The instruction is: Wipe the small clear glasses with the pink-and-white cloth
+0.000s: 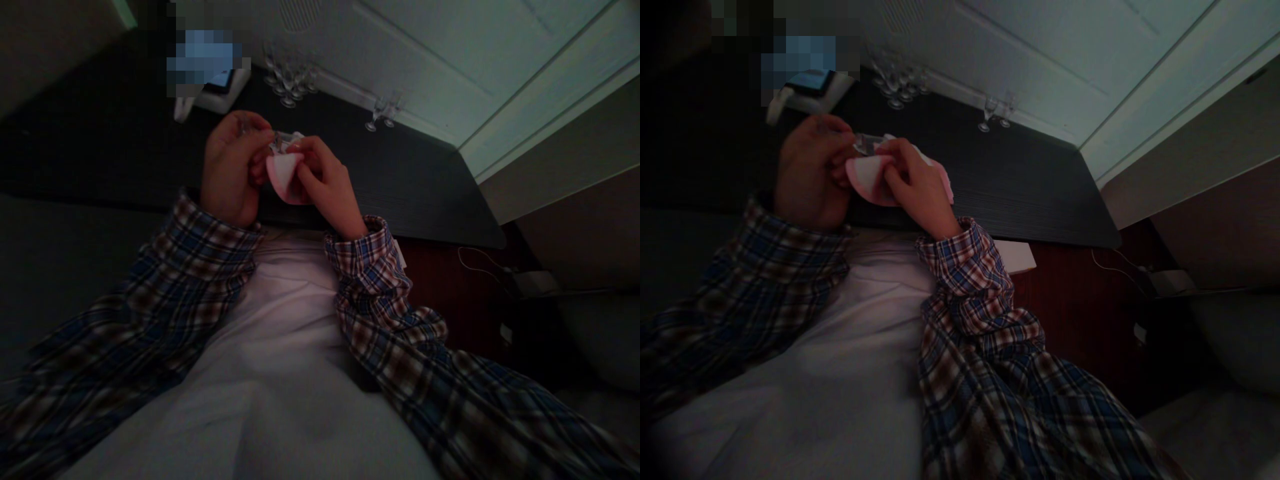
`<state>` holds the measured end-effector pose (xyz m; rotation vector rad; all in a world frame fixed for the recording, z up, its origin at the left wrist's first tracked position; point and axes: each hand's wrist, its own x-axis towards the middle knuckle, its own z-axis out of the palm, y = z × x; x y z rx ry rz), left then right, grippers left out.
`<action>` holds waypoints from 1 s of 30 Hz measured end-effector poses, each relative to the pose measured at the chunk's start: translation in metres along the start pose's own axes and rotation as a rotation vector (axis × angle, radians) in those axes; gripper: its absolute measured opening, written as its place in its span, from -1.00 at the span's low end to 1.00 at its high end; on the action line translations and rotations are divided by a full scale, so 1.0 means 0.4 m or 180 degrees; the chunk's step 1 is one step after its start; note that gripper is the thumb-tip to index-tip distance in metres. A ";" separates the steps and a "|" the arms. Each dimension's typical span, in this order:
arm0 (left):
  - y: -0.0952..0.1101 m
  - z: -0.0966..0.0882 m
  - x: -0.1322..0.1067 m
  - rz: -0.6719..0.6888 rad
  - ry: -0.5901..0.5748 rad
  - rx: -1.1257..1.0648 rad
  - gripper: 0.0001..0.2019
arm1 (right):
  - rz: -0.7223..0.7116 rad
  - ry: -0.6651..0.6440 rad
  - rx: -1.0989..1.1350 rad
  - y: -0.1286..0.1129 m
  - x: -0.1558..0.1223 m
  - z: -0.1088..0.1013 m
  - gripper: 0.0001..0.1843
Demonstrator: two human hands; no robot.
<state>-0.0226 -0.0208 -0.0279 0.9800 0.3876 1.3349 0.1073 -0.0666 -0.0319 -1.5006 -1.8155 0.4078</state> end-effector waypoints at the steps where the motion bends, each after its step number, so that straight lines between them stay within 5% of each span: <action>1: 0.001 0.002 -0.002 0.0005 -0.0019 0.0017 -0.90 | -0.0016 0.0005 0.0020 0.000 0.000 -0.001 -0.60; 30: 0.003 0.003 -0.004 0.0026 -0.0037 0.0018 -0.90 | -0.0216 0.0219 0.0162 -0.010 -0.004 -0.009 -0.78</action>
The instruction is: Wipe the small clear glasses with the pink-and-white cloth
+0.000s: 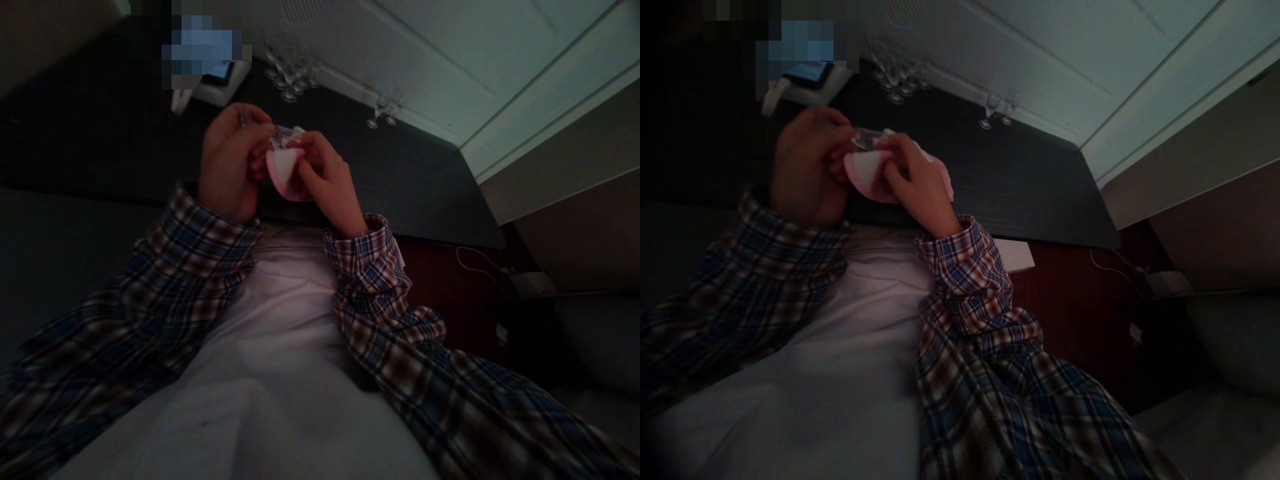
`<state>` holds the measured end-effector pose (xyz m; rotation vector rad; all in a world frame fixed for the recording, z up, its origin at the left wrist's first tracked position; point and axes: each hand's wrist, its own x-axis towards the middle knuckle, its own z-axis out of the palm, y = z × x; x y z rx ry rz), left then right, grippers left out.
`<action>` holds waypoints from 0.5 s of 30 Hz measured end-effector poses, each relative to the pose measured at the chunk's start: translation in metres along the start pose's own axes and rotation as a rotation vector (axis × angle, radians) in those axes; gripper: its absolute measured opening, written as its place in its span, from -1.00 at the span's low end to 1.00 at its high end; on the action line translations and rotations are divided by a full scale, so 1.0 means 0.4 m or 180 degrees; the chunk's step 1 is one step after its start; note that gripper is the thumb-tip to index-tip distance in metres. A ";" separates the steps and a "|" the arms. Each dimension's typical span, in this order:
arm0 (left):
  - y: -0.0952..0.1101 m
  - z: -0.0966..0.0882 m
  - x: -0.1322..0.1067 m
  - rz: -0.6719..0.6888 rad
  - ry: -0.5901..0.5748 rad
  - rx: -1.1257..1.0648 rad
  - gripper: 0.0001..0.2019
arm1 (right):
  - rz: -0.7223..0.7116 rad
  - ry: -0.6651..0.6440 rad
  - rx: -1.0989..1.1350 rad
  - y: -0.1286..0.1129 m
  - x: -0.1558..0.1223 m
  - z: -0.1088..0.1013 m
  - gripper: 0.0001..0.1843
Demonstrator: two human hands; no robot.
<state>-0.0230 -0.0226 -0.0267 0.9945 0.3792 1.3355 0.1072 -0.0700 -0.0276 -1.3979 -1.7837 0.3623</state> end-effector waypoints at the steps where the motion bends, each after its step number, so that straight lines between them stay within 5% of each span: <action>1: 0.000 0.000 0.000 0.0001 0.0009 0.0005 -0.90 | -0.0040 0.0017 0.0026 0.000 0.000 -0.001 -0.79; 15: -0.008 -0.003 0.011 0.0022 0.0183 0.0067 -0.88 | -0.0008 0.0026 -0.0117 -0.005 0.000 -0.002 -0.79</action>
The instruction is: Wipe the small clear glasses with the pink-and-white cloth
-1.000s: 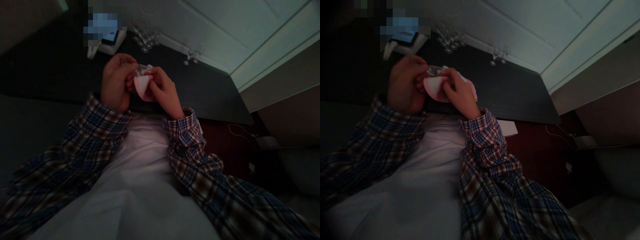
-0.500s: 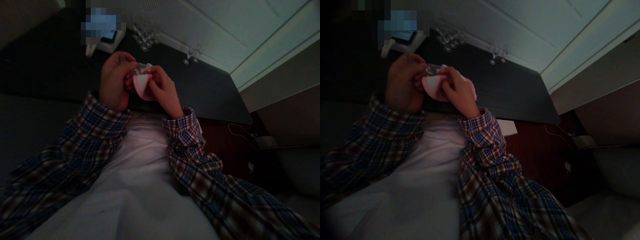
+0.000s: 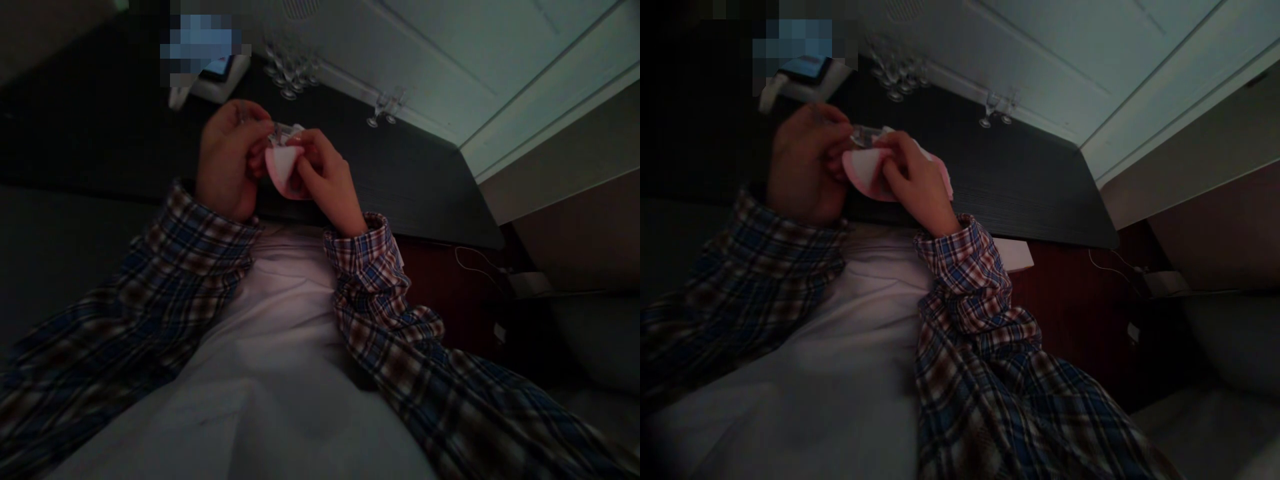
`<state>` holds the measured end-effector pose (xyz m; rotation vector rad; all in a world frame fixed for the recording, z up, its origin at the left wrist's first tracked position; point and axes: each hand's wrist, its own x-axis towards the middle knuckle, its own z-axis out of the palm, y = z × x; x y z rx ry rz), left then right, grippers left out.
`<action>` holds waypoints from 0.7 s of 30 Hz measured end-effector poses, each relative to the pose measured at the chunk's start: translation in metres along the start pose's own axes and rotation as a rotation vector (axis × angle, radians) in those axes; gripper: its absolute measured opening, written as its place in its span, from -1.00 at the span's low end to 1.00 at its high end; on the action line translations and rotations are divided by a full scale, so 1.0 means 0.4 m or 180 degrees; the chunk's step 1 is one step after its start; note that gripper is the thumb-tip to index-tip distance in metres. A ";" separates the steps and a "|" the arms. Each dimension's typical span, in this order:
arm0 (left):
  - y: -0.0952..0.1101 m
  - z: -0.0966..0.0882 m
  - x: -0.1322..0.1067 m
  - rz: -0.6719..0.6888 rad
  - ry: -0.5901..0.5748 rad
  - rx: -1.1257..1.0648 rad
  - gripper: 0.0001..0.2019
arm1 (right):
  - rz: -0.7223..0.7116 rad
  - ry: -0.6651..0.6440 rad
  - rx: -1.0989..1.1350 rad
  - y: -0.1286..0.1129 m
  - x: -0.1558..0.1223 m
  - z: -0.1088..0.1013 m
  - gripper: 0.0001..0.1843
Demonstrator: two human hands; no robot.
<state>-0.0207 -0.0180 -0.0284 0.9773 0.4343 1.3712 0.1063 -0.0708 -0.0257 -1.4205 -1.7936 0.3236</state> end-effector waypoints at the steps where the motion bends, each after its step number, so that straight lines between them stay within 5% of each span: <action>1: 0.000 0.000 -0.001 -0.0016 0.0003 0.0013 -0.88 | 0.0001 -0.0016 0.0009 0.000 0.000 0.000 -0.78; 21: -0.001 0.000 0.001 0.0039 -0.0022 0.0037 -0.88 | 0.0283 -0.0121 -0.0129 0.004 0.003 0.003 -0.85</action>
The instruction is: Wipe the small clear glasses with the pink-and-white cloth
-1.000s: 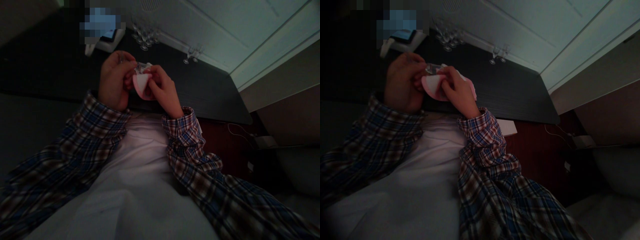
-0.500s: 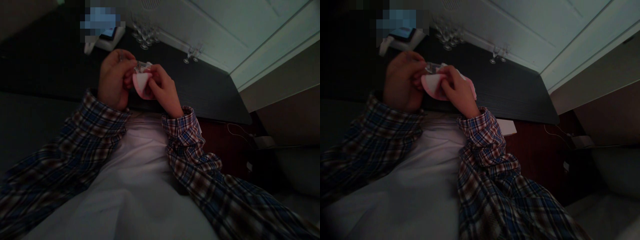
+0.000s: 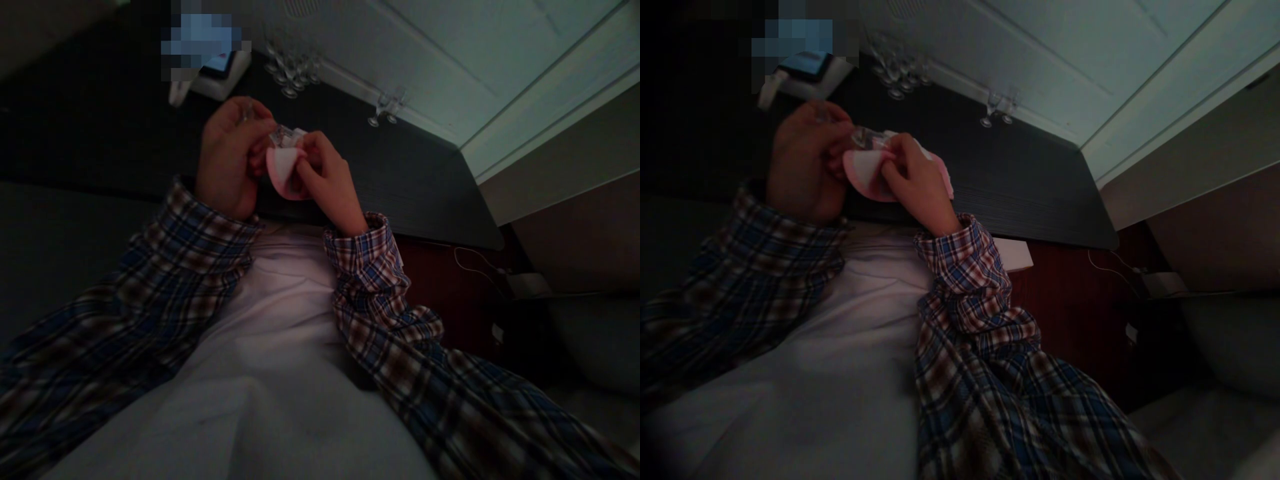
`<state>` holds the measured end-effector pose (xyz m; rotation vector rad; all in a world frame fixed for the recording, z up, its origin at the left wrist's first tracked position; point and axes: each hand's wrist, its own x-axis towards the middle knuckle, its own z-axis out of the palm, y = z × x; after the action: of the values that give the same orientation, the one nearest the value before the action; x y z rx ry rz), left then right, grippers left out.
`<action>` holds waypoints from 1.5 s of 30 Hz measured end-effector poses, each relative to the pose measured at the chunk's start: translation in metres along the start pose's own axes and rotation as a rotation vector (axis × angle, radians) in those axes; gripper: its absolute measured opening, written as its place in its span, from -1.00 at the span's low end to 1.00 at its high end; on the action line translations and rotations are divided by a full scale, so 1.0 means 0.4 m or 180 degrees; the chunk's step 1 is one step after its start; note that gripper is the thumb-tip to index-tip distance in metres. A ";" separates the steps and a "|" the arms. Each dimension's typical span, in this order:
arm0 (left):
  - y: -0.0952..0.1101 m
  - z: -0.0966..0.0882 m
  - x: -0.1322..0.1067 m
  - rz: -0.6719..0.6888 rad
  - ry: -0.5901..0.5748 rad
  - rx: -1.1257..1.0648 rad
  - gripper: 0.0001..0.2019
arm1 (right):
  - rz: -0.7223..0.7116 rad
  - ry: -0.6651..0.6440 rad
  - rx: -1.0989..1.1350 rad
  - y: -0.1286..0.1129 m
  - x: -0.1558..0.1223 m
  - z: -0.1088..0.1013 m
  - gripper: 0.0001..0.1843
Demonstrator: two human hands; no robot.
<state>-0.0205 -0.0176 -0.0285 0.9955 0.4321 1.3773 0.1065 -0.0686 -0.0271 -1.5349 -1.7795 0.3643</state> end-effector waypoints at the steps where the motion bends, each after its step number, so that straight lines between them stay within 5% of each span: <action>1: 0.000 0.000 0.000 0.0005 -0.0010 -0.0007 -0.87 | -0.0013 0.0005 -0.0001 0.000 0.000 0.000 -0.86; 45: -0.003 -0.006 0.002 0.0024 -0.0076 0.0017 -0.85 | -0.0226 0.0132 0.0061 -0.001 0.003 0.004 -0.91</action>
<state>-0.0216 -0.0160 -0.0308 1.0180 0.4148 1.3701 0.1051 -0.0673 -0.0276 -1.4517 -1.7880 0.3116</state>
